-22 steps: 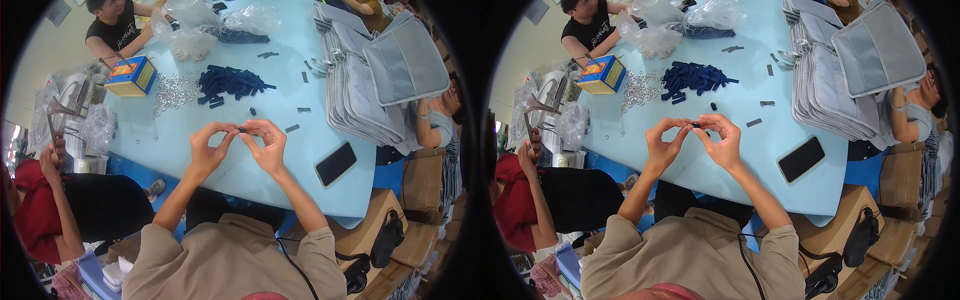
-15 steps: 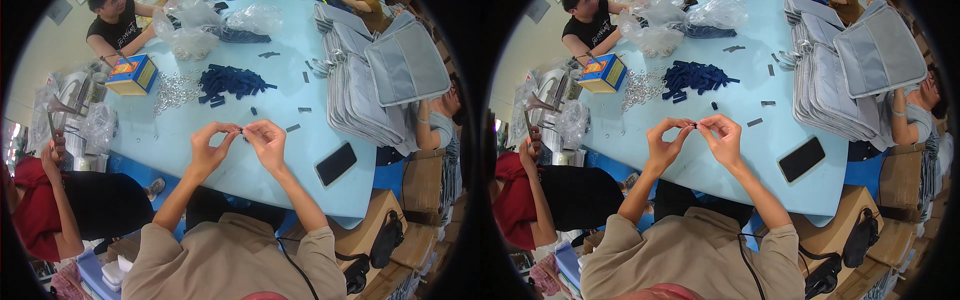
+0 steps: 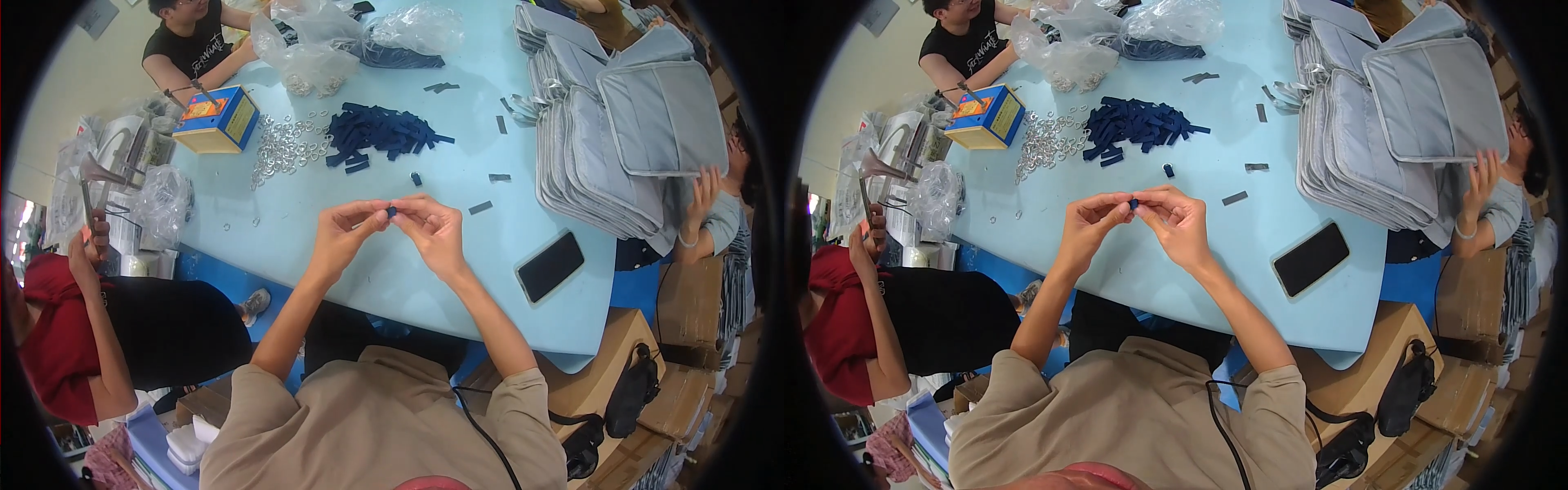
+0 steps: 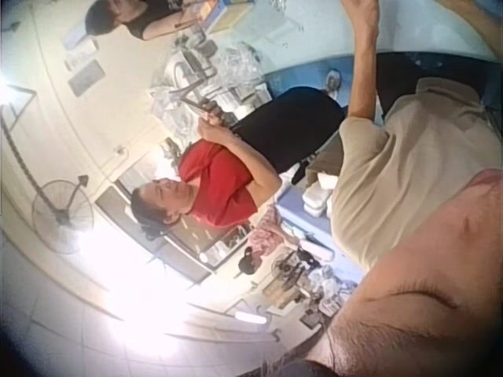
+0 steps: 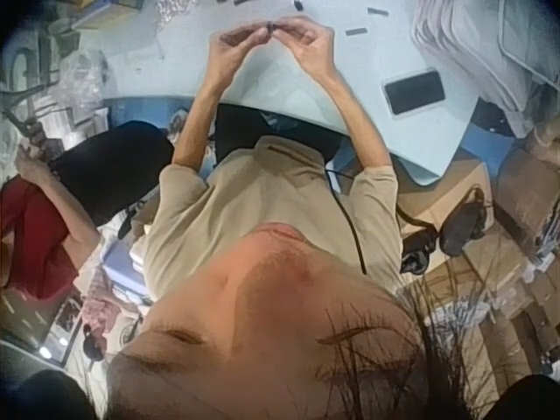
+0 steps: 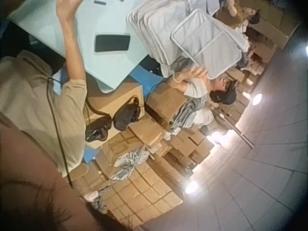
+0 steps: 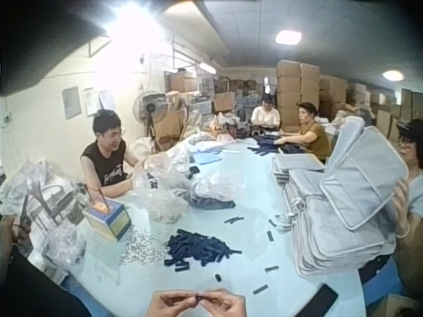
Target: Assembling small leather components by manually attaching metal hardware.
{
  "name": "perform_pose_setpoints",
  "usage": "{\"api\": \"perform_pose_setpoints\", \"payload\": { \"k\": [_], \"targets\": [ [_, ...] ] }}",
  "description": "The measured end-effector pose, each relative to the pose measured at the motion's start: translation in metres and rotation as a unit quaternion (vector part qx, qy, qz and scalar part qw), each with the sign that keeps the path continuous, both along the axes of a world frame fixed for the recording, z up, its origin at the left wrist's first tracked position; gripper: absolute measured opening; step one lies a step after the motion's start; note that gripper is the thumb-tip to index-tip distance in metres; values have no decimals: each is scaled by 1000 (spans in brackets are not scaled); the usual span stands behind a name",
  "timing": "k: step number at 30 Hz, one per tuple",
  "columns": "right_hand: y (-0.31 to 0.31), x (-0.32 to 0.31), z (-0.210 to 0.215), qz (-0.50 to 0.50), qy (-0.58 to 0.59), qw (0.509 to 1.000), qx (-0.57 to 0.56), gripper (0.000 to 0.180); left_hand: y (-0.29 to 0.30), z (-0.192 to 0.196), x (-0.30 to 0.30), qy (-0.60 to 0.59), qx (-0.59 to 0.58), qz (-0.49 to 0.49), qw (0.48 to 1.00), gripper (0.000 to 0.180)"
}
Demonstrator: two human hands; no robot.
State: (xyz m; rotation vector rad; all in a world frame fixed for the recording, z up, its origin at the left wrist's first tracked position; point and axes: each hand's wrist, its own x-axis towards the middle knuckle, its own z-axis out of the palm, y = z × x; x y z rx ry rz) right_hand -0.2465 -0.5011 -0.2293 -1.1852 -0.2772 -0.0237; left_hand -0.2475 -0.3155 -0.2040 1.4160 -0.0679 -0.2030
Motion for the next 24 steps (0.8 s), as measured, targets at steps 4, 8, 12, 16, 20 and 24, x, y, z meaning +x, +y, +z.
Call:
{"api": "perform_pose_setpoints", "payload": {
  "k": [4, 8, 12, 16, 20, 24],
  "targets": [
    [1, 0, -2, -23, -23, 999, -5, 20, -6, -7, -5, -24, -1, 15, 1000, 25],
    [0, -1, -2, -59, -48, 996, -50, 16, -18, -13, -8, -45, -17, 46, 998, 21],
    [4, 0, 3, -79, -75, 990, -95, 16, -21, -15, -12, -78, -46, 95, 991, 12],
    [13, -4, 5, -130, -87, 980, -124, 15, -27, -29, -16, -120, -47, 121, 984, 10],
    [8, -8, -13, -131, -27, 988, -82, 14, -35, -55, -13, -80, -121, 74, 987, 13],
    [14, -17, -12, -137, 18, 989, -54, 12, -36, -42, -18, -77, -138, 82, 984, 11]
  ]
}}
